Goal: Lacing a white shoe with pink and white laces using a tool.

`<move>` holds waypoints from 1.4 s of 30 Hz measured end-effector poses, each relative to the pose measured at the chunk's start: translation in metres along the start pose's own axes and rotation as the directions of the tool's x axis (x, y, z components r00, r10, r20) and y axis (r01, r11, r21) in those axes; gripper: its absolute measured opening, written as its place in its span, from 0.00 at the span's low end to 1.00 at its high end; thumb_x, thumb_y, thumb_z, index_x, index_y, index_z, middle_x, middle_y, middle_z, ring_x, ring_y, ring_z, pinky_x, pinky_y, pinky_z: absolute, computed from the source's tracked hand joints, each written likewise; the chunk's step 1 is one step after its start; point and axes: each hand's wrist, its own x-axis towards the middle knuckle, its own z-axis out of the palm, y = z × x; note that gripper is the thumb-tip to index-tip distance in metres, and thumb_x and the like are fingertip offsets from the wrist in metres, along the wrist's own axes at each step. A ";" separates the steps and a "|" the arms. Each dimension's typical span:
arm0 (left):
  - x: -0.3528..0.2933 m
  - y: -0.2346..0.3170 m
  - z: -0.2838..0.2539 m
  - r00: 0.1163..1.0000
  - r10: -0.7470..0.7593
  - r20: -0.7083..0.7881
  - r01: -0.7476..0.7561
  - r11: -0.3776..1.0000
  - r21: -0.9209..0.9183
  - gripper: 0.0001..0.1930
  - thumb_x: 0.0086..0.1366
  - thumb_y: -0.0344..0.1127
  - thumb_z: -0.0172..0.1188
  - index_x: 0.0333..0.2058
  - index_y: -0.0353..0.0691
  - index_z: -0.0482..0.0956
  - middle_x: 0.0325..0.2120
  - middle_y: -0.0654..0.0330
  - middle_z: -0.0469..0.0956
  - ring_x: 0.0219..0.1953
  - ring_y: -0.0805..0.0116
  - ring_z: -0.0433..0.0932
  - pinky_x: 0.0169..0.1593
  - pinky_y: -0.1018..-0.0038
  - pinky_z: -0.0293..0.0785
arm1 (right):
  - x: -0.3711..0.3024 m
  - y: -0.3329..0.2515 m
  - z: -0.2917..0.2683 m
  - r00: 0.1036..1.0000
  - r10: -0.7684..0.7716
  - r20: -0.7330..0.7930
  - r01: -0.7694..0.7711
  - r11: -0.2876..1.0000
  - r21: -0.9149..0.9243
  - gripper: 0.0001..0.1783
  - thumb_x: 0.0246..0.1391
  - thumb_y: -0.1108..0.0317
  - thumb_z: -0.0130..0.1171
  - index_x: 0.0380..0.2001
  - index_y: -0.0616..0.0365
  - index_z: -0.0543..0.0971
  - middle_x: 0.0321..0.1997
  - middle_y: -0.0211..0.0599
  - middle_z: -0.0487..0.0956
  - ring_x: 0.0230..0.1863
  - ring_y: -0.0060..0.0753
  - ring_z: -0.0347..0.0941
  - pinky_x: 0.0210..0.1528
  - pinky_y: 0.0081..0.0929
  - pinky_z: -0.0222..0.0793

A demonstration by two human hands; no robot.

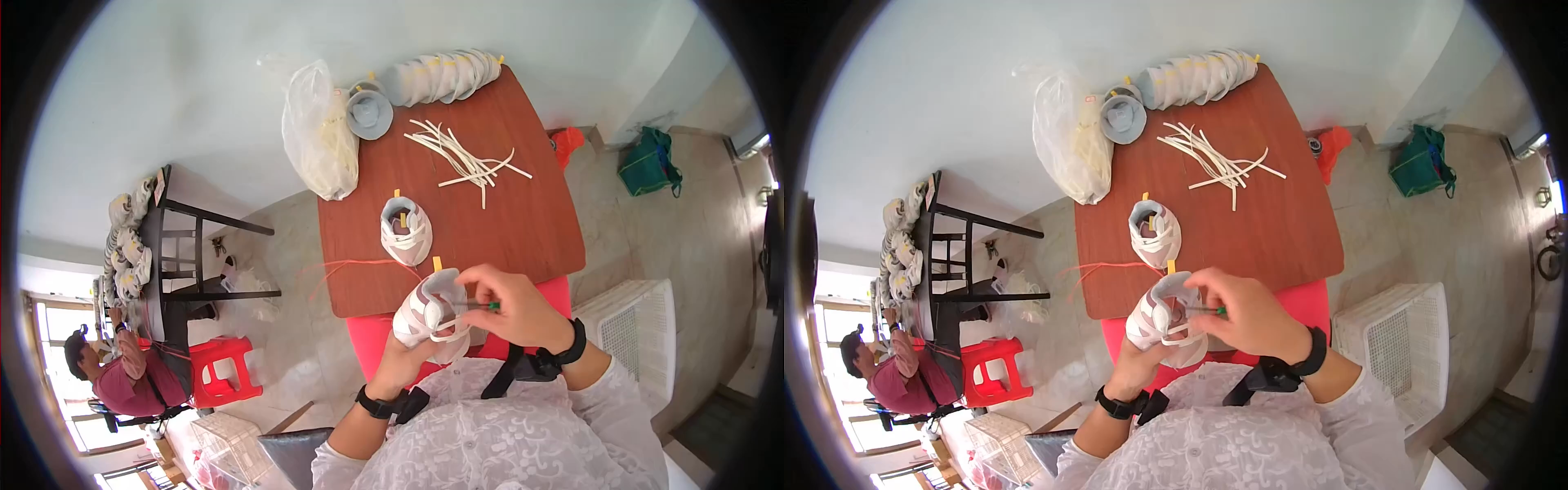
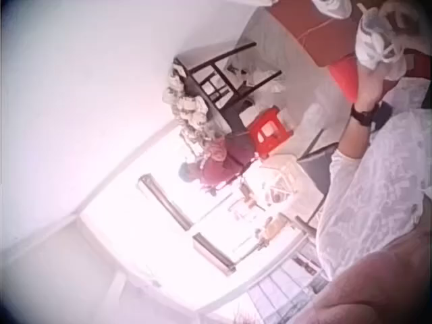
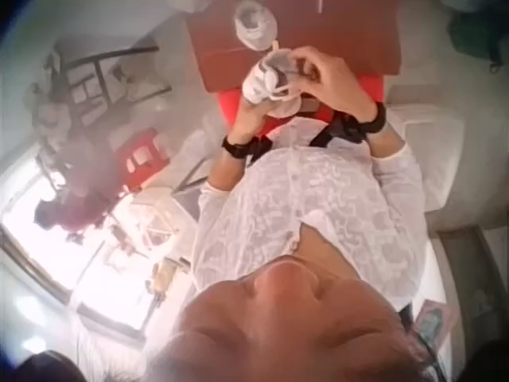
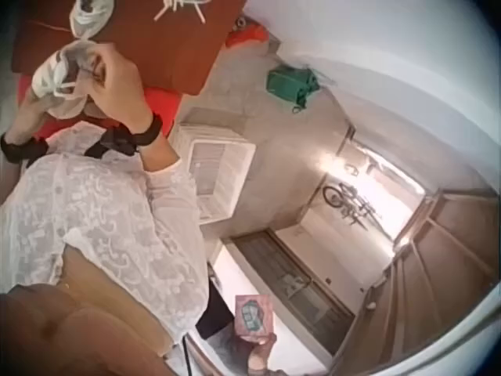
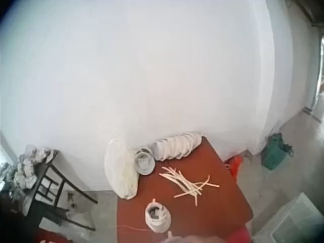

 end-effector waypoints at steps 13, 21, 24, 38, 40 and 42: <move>-0.005 0.003 0.003 0.996 0.084 -0.023 -0.083 0.996 0.041 0.29 0.57 0.22 0.62 0.58 0.38 0.64 0.46 0.63 0.76 0.47 0.73 0.74 0.52 0.73 0.72 | -0.033 0.023 0.012 0.998 0.062 -0.016 -0.061 0.997 0.054 0.10 0.51 0.69 0.63 0.36 0.62 0.79 0.33 0.41 0.80 0.32 0.37 0.77 0.35 0.28 0.70; -0.006 -0.006 -0.003 0.997 0.067 -0.048 -0.077 0.965 -0.250 0.31 0.58 0.20 0.60 0.59 0.39 0.63 0.42 0.63 0.77 0.46 0.71 0.76 0.50 0.70 0.73 | -0.033 0.012 0.001 0.989 0.048 0.137 -0.074 0.979 0.191 0.08 0.52 0.69 0.61 0.35 0.61 0.80 0.32 0.39 0.79 0.30 0.36 0.75 0.33 0.30 0.69; -0.005 -0.004 0.001 0.995 0.019 -0.094 -0.040 0.972 -0.232 0.25 0.56 0.23 0.63 0.53 0.41 0.67 0.37 0.63 0.79 0.43 0.67 0.78 0.49 0.67 0.74 | -0.029 0.009 0.011 0.999 0.027 -0.018 -0.024 0.987 0.159 0.09 0.52 0.68 0.61 0.36 0.60 0.79 0.33 0.40 0.78 0.33 0.39 0.75 0.35 0.31 0.69; -0.006 -0.004 -0.005 0.997 0.077 -0.002 -0.077 0.990 -0.122 0.30 0.57 0.21 0.61 0.58 0.38 0.64 0.49 0.61 0.74 0.51 0.69 0.73 0.55 0.69 0.70 | -0.025 0.013 0.024 0.984 -0.006 -0.180 0.010 1.000 0.021 0.11 0.45 0.71 0.68 0.33 0.60 0.79 0.30 0.37 0.72 0.31 0.35 0.72 0.32 0.29 0.68; -0.005 -0.004 -0.003 0.998 0.060 0.009 -0.059 0.995 -0.083 0.30 0.57 0.22 0.61 0.59 0.38 0.64 0.50 0.61 0.73 0.52 0.70 0.73 0.55 0.70 0.70 | -0.018 0.008 0.021 0.963 0.007 -0.269 0.008 0.998 0.057 0.12 0.44 0.71 0.68 0.34 0.60 0.80 0.30 0.35 0.72 0.30 0.32 0.71 0.31 0.28 0.68; -0.005 -0.002 0.000 0.999 0.042 0.021 -0.042 0.998 -0.042 0.30 0.58 0.22 0.62 0.59 0.38 0.63 0.51 0.61 0.72 0.52 0.71 0.72 0.55 0.70 0.69 | -0.011 0.006 0.019 0.949 -0.158 -0.274 0.168 0.986 0.013 0.11 0.44 0.71 0.68 0.34 0.55 0.81 0.30 0.34 0.71 0.27 0.33 0.72 0.27 0.29 0.68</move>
